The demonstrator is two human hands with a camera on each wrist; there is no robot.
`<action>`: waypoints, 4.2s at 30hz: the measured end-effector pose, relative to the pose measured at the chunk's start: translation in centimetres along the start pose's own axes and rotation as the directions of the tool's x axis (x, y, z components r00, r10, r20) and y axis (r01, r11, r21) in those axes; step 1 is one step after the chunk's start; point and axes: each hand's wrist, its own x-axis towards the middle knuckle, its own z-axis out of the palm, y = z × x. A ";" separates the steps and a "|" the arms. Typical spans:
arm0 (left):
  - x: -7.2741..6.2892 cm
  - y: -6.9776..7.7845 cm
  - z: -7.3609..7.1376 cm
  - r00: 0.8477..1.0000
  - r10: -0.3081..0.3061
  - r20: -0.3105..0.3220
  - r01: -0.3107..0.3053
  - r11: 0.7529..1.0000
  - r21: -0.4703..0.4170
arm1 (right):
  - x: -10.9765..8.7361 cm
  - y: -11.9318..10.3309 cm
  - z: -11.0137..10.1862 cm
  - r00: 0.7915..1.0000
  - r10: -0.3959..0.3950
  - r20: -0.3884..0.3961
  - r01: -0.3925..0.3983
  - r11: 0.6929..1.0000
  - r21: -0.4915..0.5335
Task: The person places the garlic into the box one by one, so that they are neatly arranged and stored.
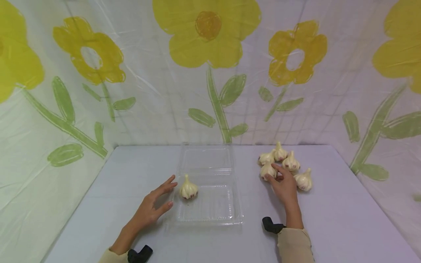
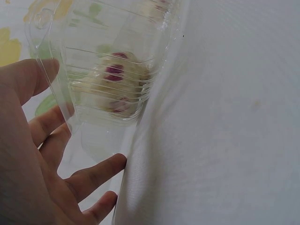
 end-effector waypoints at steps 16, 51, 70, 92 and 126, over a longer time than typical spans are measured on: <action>-0.1 -0.1 0.2 1.000 -0.014 -0.001 0.014 1.000 0.009 | -0.2 -0.9 0.0 0.997 -0.067 0.039 0.066 0.997 0.046; -0.1 0.0 0.1 1.000 -0.002 -0.006 0.002 1.000 0.012 | -1.2 -4.6 1.2 0.968 -0.125 0.220 0.059 0.957 0.285; -0.1 0.2 0.1 1.000 -0.009 -0.010 0.009 1.000 0.015 | -2.8 -8.4 0.7 0.942 -0.200 0.268 0.119 0.950 0.289; -0.2 0.2 0.1 1.000 -0.029 0.002 0.029 1.000 -0.006 | -4.6 -11.5 2.8 0.864 -0.381 0.330 0.281 0.908 0.312; -0.2 0.0 0.1 1.000 -0.005 -0.010 0.005 1.000 0.006 | -7.5 -13.6 9.1 0.709 -0.579 0.402 0.436 0.808 0.396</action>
